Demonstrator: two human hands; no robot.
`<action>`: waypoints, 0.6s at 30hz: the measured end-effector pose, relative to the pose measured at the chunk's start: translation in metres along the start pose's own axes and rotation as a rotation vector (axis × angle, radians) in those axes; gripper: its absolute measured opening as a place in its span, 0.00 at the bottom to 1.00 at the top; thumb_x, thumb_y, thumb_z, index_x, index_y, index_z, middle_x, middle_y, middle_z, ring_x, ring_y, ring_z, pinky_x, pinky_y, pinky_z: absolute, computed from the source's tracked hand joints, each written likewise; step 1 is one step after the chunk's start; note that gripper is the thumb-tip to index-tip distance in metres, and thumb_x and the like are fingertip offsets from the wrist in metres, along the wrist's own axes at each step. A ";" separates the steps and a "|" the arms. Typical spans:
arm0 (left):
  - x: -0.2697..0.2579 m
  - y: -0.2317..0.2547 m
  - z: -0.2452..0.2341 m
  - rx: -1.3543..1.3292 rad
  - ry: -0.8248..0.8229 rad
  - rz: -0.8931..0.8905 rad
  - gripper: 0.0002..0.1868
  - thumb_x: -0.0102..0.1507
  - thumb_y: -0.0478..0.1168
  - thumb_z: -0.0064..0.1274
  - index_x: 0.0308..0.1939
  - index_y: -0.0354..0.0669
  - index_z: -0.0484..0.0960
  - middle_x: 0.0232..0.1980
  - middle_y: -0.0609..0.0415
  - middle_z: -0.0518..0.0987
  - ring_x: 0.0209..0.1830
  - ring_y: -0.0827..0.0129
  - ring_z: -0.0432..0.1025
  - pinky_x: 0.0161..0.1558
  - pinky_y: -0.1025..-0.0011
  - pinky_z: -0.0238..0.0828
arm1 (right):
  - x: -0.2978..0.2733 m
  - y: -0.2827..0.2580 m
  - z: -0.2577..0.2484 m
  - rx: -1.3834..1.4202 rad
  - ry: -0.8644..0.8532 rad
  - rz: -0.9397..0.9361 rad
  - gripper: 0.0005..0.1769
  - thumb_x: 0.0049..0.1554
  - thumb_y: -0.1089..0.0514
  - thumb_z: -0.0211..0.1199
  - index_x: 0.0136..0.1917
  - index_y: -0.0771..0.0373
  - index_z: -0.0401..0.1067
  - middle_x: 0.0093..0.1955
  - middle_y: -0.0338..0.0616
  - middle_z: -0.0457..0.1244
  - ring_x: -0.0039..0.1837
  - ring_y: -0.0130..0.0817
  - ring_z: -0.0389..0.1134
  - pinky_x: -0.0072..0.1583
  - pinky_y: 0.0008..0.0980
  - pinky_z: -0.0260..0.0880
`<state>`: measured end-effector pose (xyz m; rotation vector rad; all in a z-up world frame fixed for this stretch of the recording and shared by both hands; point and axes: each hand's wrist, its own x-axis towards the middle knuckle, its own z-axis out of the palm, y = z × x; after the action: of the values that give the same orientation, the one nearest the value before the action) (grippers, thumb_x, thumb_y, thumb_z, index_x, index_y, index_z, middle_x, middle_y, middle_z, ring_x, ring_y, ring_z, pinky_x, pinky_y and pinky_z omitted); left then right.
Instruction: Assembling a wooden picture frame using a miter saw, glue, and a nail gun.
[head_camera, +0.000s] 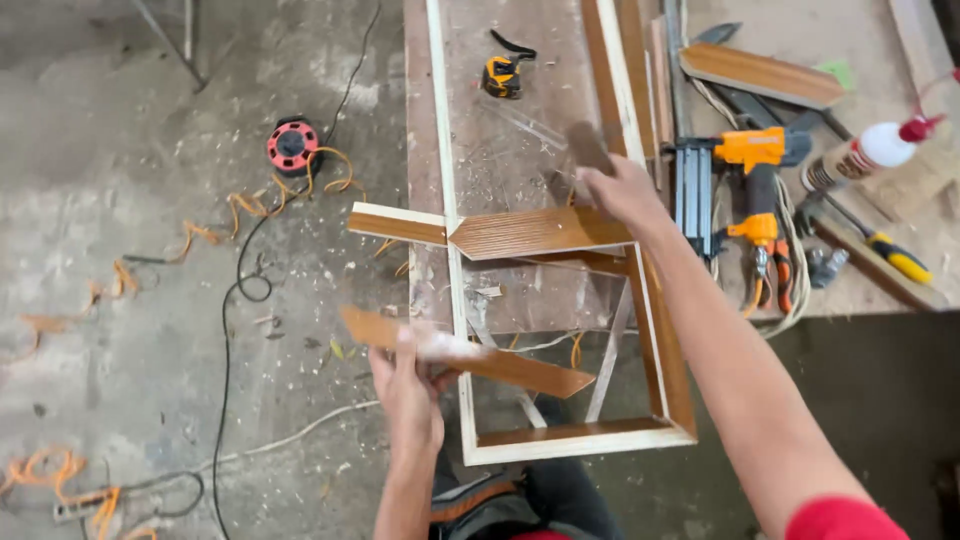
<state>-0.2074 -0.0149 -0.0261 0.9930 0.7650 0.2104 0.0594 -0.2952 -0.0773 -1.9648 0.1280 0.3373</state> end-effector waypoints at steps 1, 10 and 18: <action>-0.009 -0.009 -0.004 -0.013 0.026 0.006 0.21 0.68 0.51 0.45 0.59 0.44 0.63 0.50 0.56 0.76 0.41 0.70 0.77 0.29 0.65 0.76 | 0.034 -0.001 0.006 -0.009 -0.028 -0.008 0.20 0.61 0.49 0.65 0.53 0.71 0.74 0.38 0.43 0.62 0.39 0.36 0.61 0.42 0.39 0.58; -0.064 -0.050 -0.017 -0.182 0.229 -0.116 0.26 0.67 0.43 0.43 0.67 0.49 0.55 0.56 0.44 0.77 0.47 0.57 0.80 0.45 0.55 0.83 | 0.161 0.053 0.065 -0.612 -0.010 -0.216 0.24 0.53 0.43 0.71 0.57 0.59 0.79 0.49 0.56 0.70 0.54 0.53 0.72 0.57 0.49 0.69; -0.037 0.001 0.006 -0.084 -0.075 0.207 0.25 0.70 0.43 0.51 0.67 0.38 0.61 0.51 0.47 0.77 0.45 0.64 0.77 0.44 0.62 0.81 | -0.114 -0.038 0.006 -0.435 0.020 -0.531 0.30 0.58 0.51 0.72 0.73 0.52 0.72 0.81 0.68 0.46 0.75 0.57 0.56 0.71 0.45 0.61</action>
<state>-0.2303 -0.0367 -0.0054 0.9946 0.5799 0.3794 -0.0412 -0.2815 -0.0132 -2.3338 -0.4865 -0.0095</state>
